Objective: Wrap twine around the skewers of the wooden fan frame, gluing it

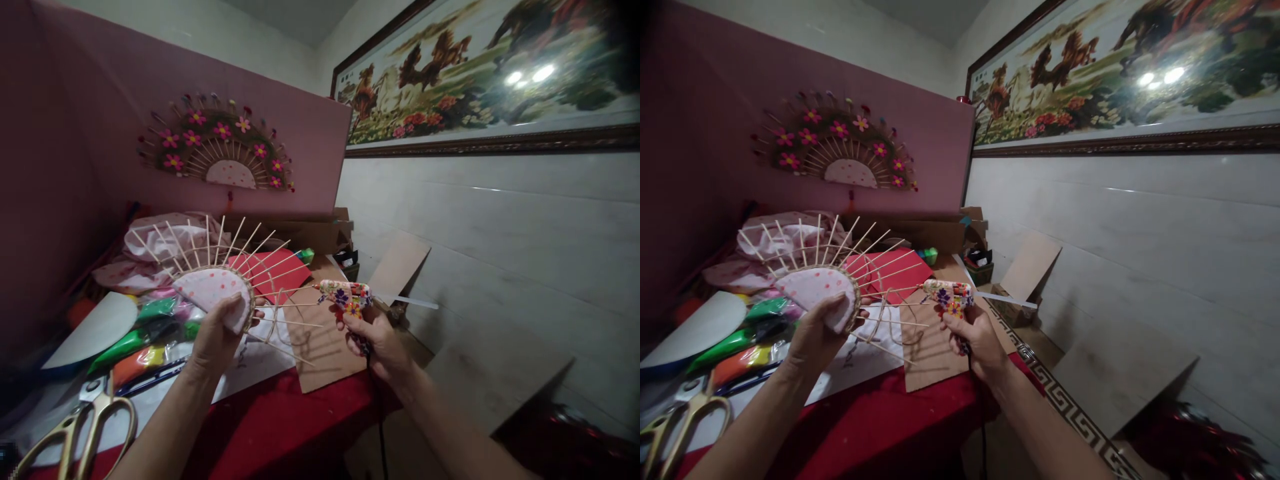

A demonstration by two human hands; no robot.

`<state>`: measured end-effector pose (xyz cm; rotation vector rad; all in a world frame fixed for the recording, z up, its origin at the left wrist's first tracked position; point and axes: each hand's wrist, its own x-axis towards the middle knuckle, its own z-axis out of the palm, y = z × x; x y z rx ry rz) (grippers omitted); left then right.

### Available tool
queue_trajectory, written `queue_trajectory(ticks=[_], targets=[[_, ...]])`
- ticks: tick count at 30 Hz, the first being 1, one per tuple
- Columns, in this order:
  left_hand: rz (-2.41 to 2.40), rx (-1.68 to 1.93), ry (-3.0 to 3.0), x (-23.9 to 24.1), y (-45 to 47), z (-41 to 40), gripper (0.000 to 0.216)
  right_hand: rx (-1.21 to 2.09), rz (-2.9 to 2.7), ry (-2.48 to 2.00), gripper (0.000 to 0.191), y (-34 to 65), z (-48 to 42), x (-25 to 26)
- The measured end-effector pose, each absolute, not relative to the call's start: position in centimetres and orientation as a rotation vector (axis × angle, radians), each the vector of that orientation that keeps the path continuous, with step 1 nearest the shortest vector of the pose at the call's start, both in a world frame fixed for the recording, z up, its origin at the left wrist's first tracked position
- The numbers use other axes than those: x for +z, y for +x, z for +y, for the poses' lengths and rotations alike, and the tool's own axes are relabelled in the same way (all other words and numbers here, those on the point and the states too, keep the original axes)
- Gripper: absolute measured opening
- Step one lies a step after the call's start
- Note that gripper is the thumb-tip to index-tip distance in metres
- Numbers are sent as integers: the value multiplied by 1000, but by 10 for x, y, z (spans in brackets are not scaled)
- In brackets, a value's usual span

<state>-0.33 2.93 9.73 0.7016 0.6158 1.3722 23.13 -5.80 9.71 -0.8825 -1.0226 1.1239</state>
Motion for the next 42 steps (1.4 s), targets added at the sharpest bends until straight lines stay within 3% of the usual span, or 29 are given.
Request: queue_trajectory(ticks=[5,10,21,30,34,40,42], targets=[[724,1508,722,95,-5,35,6,1154,-748,-959,27,260,-26,74],[880,1507,639,84,-2,43,18,1303,-572,-840,23,272,-12,67],[785,1706,461,71,3,61,21,1145,-727,-674,24,236,-31,82],[834,1221,619,62,34,30,45,1145,-809,-723,24,202,-61,98],[672,1289,704,68,41,28,40,1149,-850,-734,22,191,-73,94],[557,1607,513,86,7,65,10,1159,-995,-719,22,185,-52,90],[625,1581,480,83,-6,78,15,1260,-984,-693,24,183,-33,90]])
